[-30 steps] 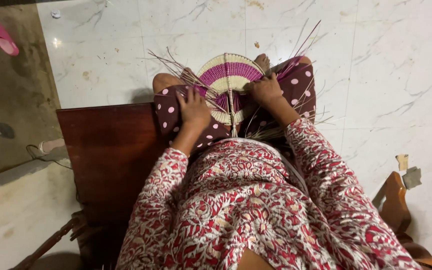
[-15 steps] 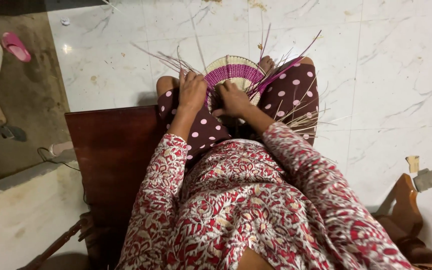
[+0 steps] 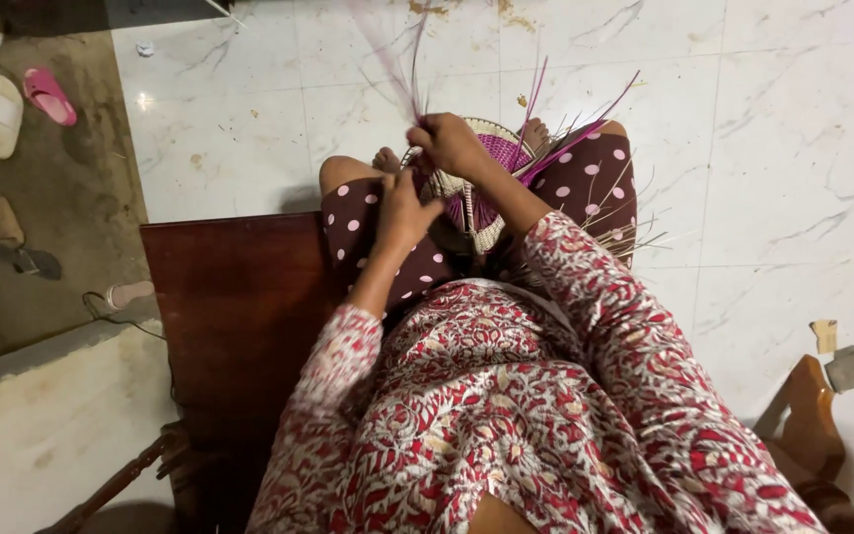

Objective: The person weaves a round basket by hand, interlacing natural and purple dyed fibers into a circular base. They repeatedly pull and tighten strands to form concentric rings, occasionally adjusting the basket's position on their lap.

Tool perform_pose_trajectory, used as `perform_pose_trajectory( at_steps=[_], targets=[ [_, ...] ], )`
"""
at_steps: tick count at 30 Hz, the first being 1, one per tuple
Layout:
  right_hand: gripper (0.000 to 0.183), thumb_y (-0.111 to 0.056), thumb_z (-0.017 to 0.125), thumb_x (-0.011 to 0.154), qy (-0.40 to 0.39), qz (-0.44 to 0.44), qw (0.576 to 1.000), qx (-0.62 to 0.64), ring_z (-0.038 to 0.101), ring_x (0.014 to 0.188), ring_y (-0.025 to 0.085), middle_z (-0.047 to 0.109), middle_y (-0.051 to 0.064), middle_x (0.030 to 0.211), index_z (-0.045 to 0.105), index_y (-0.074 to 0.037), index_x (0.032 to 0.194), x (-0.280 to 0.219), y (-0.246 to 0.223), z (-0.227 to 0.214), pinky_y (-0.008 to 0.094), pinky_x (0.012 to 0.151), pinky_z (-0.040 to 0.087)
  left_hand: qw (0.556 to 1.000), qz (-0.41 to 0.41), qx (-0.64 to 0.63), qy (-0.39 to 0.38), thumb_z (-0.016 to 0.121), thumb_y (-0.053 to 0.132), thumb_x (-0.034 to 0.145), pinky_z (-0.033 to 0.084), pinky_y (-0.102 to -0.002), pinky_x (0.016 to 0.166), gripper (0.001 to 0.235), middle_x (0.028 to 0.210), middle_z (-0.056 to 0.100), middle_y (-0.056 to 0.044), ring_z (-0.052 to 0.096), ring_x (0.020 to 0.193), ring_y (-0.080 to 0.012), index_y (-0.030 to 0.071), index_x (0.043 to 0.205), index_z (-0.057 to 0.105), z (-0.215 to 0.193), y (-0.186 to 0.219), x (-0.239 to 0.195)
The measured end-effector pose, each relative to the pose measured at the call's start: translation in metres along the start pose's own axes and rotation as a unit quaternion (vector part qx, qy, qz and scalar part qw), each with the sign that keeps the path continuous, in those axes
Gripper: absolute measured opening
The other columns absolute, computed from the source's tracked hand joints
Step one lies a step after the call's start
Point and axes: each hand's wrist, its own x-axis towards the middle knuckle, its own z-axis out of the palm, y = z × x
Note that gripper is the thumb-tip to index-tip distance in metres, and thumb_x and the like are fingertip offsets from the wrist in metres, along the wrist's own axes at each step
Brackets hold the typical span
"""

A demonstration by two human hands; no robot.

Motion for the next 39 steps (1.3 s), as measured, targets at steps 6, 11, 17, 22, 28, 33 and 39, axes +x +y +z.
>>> perform_pose_trajectory(
  at_steps=[6, 11, 17, 22, 28, 33, 39],
  targets=[
    [0.017, -0.018, 0.069, 0.094, 0.02, -0.139, 0.983, 0.118, 0.074, 0.084, 0.039, 0.071, 0.022, 0.082, 0.066, -0.001, 0.095, -0.064, -0.046, -0.014, 0.049, 0.081, 0.056, 0.975, 0.026, -0.217, 0.031, 0.076, 0.009, 0.086, 0.059, -0.041, 0.083, 0.023, 0.101, 0.076, -0.017, 0.074, 0.1, -0.0336, 0.004, 0.108, 0.07, 0.097, -0.086, 0.07],
    [0.068, -0.024, 0.084, 0.084, -0.01, -0.073, 0.994, 0.075, 0.06, 0.116, 0.048, 0.055, 0.026, 0.118, 0.054, -0.008, 0.143, -0.061, 0.022, -0.013, 0.053, 0.103, 0.049, 0.98, -0.025, -0.196, 0.003, 0.07, 0.02, 0.09, 0.058, -0.028, 0.059, 0.013, 0.075, 0.074, -0.011, 0.073, 0.068, -0.0201, 0.01, 0.098, 0.074, 0.043, -0.043, 0.062],
    [0.059, -0.03, 0.08, 0.082, -0.05, -0.048, 0.997, -0.021, 0.058, 0.11, 0.06, 0.048, 0.033, 0.114, 0.056, -0.003, 0.128, -0.043, 0.076, 0.047, 0.059, 0.097, 0.048, 0.974, -0.03, -0.223, -0.001, 0.07, 0.024, 0.092, 0.06, -0.024, 0.047, 0.016, 0.068, 0.075, -0.013, 0.074, 0.056, -0.0147, 0.008, 0.092, 0.072, 0.002, 0.005, 0.043],
    [0.034, -0.033, 0.058, 0.102, 0.03, 0.005, 0.999, -0.039, 0.069, 0.093, 0.052, 0.068, 0.031, 0.086, 0.069, 0.0, 0.097, -0.042, 0.029, 0.019, 0.055, 0.08, 0.053, 0.956, 0.075, -0.283, -0.012, 0.072, 0.013, 0.098, 0.067, -0.032, 0.066, 0.059, 0.125, 0.044, -0.037, 0.073, 0.092, -0.0398, -0.012, 0.141, 0.041, -0.011, 0.0, 0.027],
    [0.04, -0.033, 0.055, 0.105, 0.01, -0.083, 0.996, -0.023, 0.068, 0.091, 0.053, 0.07, 0.031, 0.086, 0.067, 0.003, 0.093, -0.055, -0.029, -0.011, 0.058, 0.078, 0.053, 0.992, -0.002, -0.049, -0.119, 0.077, 0.044, 0.083, 0.059, -0.041, 0.074, 0.047, 0.095, 0.074, -0.021, 0.075, 0.096, -0.0346, 0.001, 0.102, 0.074, 0.04, -0.005, 0.038],
    [0.05, -0.033, 0.077, 0.093, -0.003, -0.096, 0.995, 0.022, 0.066, 0.112, 0.045, 0.065, 0.025, 0.117, 0.062, -0.009, 0.134, -0.052, -0.011, -0.024, 0.052, 0.098, 0.051, 0.997, 0.041, 0.043, -0.058, 0.07, 0.025, 0.09, 0.053, -0.038, 0.082, 0.027, 0.089, 0.074, -0.018, 0.071, 0.088, -0.0289, 0.003, 0.105, 0.076, 0.055, -0.062, 0.077],
    [0.075, -0.044, 0.091, 0.074, -0.08, -0.046, 0.993, -0.067, 0.063, 0.107, 0.056, 0.05, 0.031, 0.114, 0.06, -0.006, 0.131, -0.043, 0.056, 0.024, 0.055, 0.097, 0.053, 0.968, -0.055, -0.244, -0.029, 0.07, 0.022, 0.091, 0.057, -0.023, 0.051, 0.02, 0.069, 0.075, -0.011, 0.075, 0.057, -0.0136, 0.009, 0.103, 0.078, -0.011, -0.019, 0.052]
  ],
)
